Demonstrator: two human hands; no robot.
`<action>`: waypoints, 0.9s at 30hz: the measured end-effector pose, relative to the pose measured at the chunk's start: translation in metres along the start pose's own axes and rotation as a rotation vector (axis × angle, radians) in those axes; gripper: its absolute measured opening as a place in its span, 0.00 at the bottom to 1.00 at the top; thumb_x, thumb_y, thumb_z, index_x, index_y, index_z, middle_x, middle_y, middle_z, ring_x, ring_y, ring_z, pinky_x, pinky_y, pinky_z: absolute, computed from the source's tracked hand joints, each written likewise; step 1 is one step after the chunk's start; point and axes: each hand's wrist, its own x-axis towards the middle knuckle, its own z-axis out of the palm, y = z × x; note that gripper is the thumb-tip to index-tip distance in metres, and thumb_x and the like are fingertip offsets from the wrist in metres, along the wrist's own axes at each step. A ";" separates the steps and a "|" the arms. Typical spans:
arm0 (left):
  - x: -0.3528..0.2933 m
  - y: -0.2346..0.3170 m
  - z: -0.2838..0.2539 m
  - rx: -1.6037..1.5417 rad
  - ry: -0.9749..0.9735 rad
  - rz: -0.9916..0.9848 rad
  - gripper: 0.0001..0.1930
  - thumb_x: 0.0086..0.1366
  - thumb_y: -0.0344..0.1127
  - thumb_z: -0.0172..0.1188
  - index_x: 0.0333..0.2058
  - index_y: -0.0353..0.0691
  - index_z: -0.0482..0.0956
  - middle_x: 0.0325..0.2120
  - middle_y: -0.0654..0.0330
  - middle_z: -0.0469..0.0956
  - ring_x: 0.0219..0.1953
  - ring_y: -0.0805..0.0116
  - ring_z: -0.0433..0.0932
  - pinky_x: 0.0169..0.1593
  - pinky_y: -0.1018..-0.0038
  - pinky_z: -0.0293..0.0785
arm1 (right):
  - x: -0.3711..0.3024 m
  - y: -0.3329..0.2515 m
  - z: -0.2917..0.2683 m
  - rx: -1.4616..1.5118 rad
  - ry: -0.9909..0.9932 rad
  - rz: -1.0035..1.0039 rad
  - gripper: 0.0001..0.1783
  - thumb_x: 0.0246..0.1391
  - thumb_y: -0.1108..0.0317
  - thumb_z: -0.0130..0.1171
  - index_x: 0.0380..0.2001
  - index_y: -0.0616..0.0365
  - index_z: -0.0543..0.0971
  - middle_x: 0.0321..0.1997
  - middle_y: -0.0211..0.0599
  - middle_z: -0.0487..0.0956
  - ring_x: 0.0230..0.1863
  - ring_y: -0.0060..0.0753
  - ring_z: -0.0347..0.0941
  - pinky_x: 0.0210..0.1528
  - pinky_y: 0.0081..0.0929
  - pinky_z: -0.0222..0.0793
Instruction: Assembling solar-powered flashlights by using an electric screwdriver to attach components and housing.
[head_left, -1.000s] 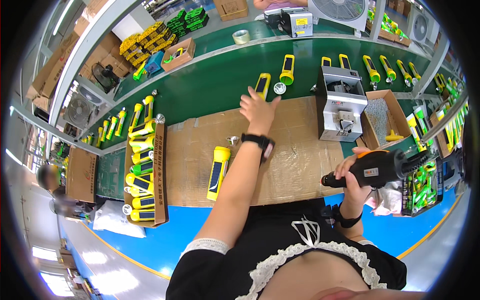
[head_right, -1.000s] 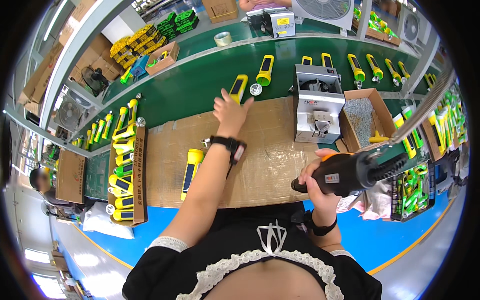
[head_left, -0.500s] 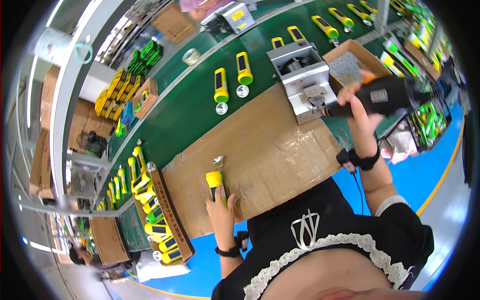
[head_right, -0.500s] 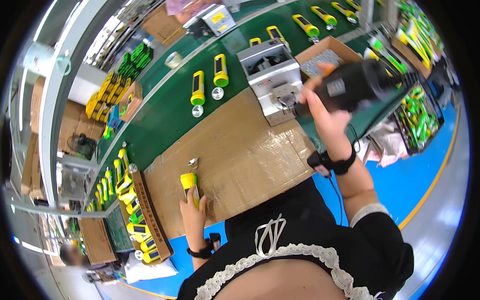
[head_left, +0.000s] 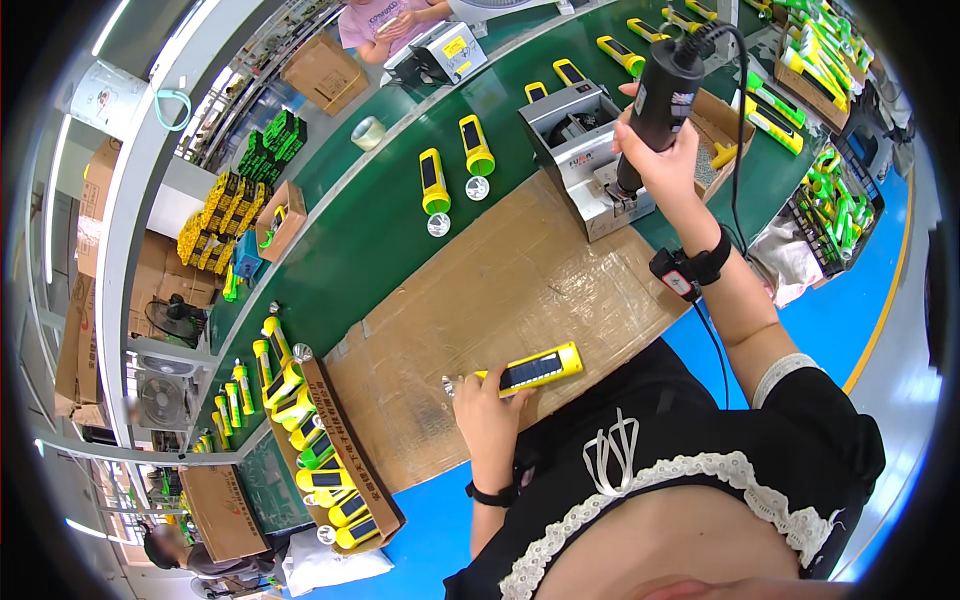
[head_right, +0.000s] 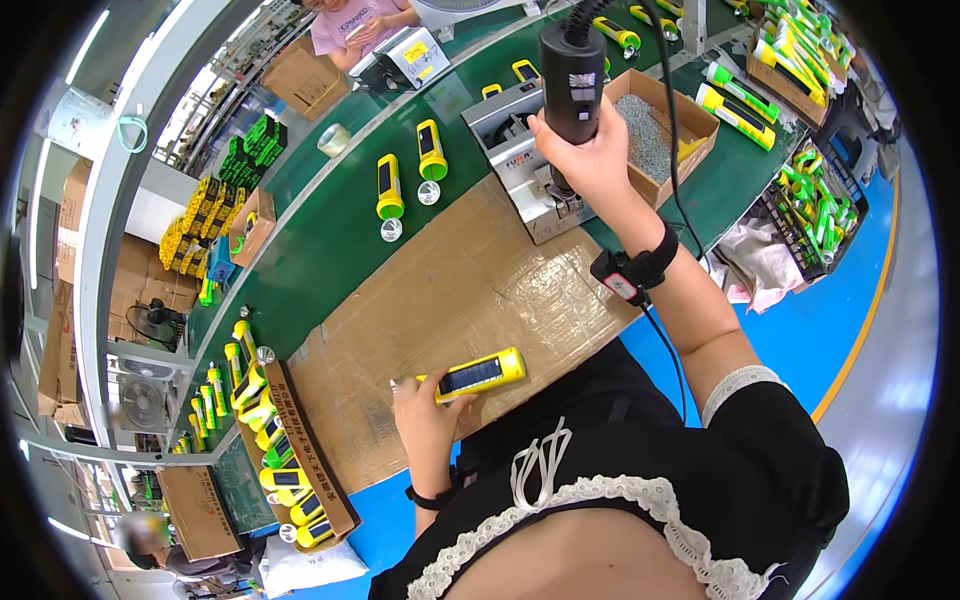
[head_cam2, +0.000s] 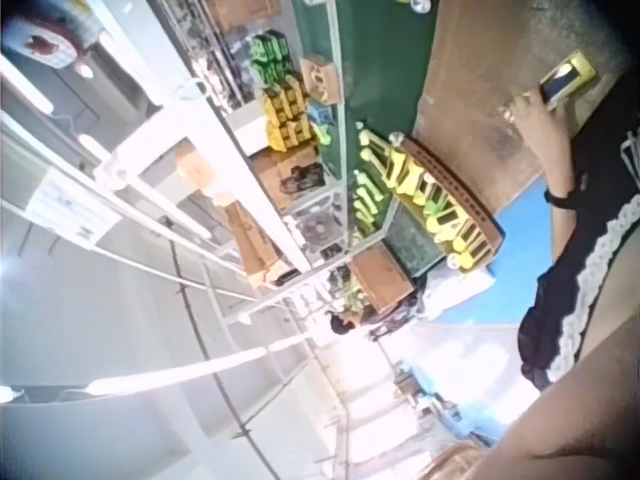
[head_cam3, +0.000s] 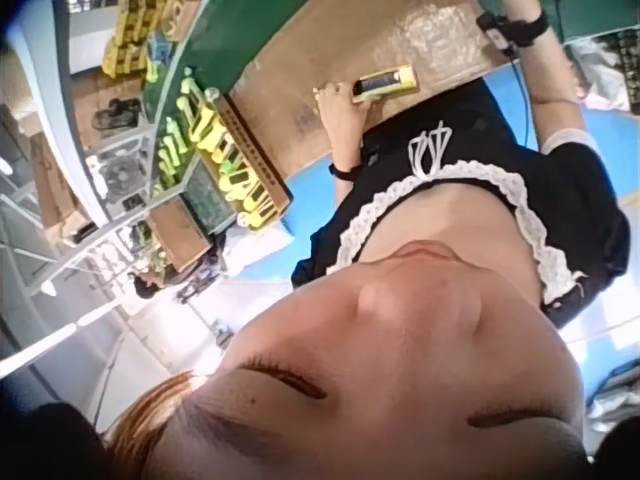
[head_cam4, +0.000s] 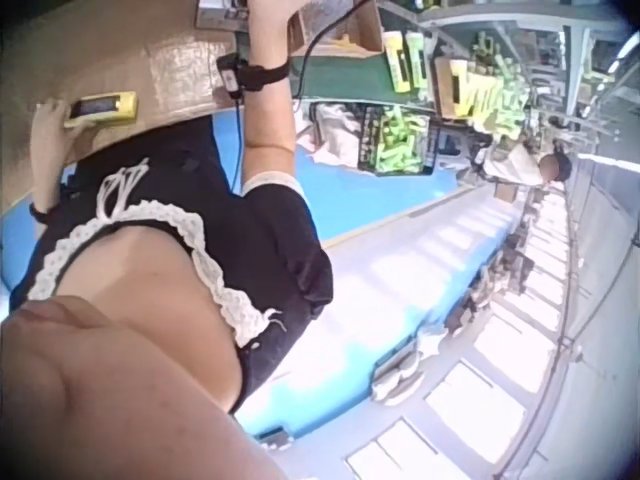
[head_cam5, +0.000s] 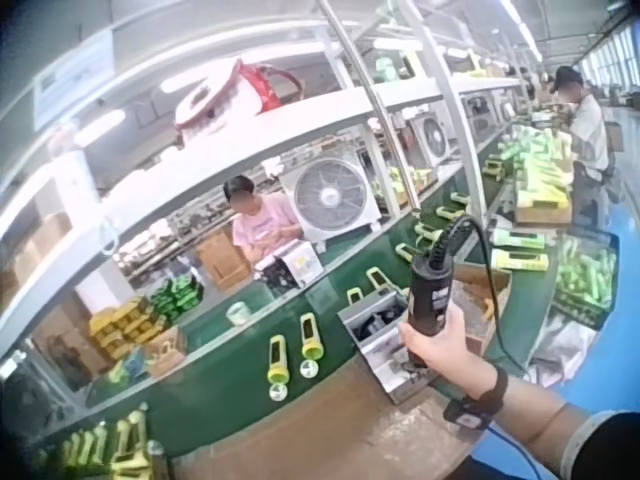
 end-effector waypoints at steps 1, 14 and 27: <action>0.008 0.007 -0.005 0.010 0.038 0.058 0.25 0.37 0.42 0.73 0.37 0.42 0.79 0.25 0.54 0.74 0.31 0.54 0.74 0.37 0.63 0.69 | 0.001 0.003 -0.002 -0.063 -0.013 0.024 0.17 0.44 0.75 0.63 0.40 0.62 0.73 0.26 0.25 0.75 0.26 0.14 0.69 0.30 0.16 0.66; 0.023 0.014 0.036 -0.253 0.119 0.138 0.23 0.37 0.45 0.72 0.32 0.40 0.78 0.25 0.55 0.71 0.31 0.53 0.72 0.35 0.63 0.68 | -0.101 -0.065 0.000 0.348 -0.330 0.161 0.25 0.52 0.75 0.54 0.51 0.64 0.57 0.24 0.34 0.68 0.26 0.27 0.67 0.33 0.26 0.67; 0.020 0.012 0.038 -0.322 0.158 0.118 0.24 0.36 0.43 0.72 0.35 0.43 0.78 0.27 0.60 0.71 0.33 0.57 0.71 0.37 0.65 0.65 | -0.122 -0.052 0.013 0.356 -0.306 0.248 0.25 0.53 0.74 0.53 0.52 0.62 0.58 0.26 0.35 0.69 0.27 0.28 0.68 0.36 0.30 0.67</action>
